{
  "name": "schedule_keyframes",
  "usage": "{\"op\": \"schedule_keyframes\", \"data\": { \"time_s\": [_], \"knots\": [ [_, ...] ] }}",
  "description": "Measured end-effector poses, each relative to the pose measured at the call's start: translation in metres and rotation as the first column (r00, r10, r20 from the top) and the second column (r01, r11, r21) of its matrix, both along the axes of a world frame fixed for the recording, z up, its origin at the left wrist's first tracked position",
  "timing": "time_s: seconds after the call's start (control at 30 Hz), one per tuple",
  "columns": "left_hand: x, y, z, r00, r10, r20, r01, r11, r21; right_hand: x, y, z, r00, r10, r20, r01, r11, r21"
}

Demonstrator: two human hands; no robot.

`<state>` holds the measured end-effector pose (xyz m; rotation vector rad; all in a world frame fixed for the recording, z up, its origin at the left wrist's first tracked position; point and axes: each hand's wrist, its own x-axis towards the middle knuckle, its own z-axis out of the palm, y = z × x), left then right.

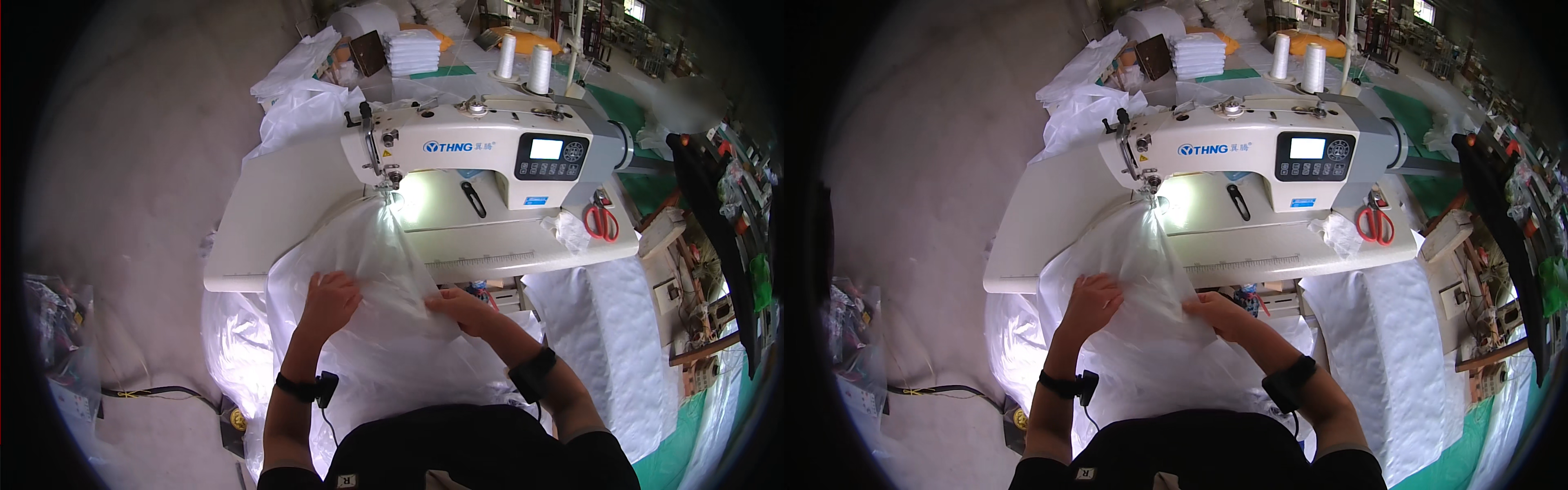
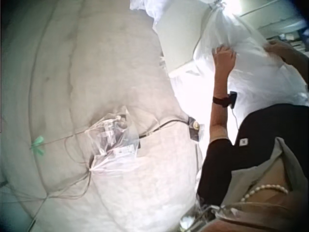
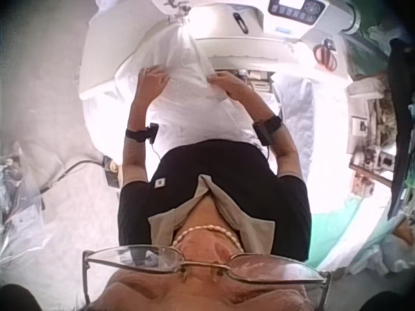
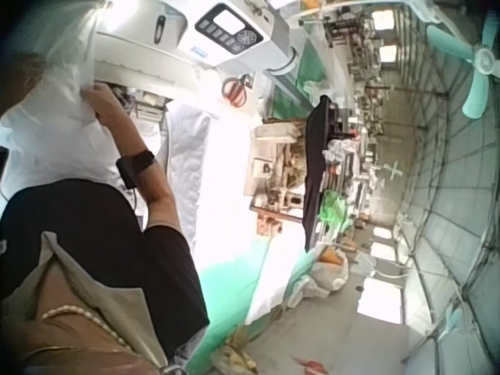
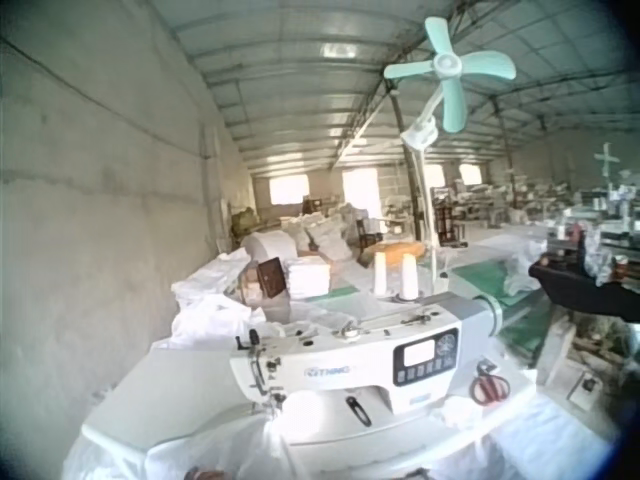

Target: Sewing white synthetic material using an industrial sewing machine.

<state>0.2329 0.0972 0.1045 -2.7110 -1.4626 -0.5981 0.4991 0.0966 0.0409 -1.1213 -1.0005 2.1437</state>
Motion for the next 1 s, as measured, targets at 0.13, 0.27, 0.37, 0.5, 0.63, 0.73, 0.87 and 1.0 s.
{"op": "schedule_keyframes", "data": {
  "time_s": [0.13, 0.27, 0.37, 0.5, 0.63, 0.73, 0.87, 1.0],
  "knots": [
    [0.024, -0.033, 0.0, 1.0, -0.01, -0.001, 0.01, 0.99, 0.142, -0.014, -0.018, -0.008, 0.996, -0.088, -0.011, 0.089, 0.994, 0.059],
    [0.072, -0.066, -0.007, 0.993, -0.004, 0.118, -0.001, 0.999, 0.043, -0.019, -0.033, -0.007, 0.975, -0.207, -0.076, 0.209, 0.978, 0.022],
    [0.08, -0.078, -0.014, 0.988, 0.116, -0.097, -0.137, 0.96, -0.244, -0.017, -0.042, -0.007, 0.97, -0.212, -0.122, 0.214, 0.977, 0.002],
    [0.048, -0.085, -0.024, 0.996, 0.078, -0.036, -0.086, 0.925, -0.369, -0.008, -0.046, -0.016, 0.984, -0.176, 0.006, 0.175, 0.98, 0.091],
    [0.0, -0.094, -0.019, 0.983, 0.181, 0.015, -0.133, 0.774, -0.618, -0.001, -0.049, -0.025, 0.996, -0.086, -0.012, 0.087, 0.995, 0.042],
    [-0.004, -0.102, -0.009, 0.976, 0.1, -0.193, -0.193, 0.805, -0.561, -0.002, -0.052, -0.023, 1.0, -0.029, 0.003, 0.029, 1.0, 0.0],
    [0.033, -0.1, -0.005, 0.864, 0.353, 0.359, -0.163, 0.871, -0.463, -0.008, -0.05, -0.014, 0.997, -0.071, 0.036, 0.072, 0.997, -0.029],
    [0.068, -0.078, -0.024, 0.925, 0.355, 0.138, -0.364, 0.93, 0.054, -0.014, -0.042, -0.013, 0.986, -0.162, 0.047, 0.143, 0.949, 0.28]
  ]
}}
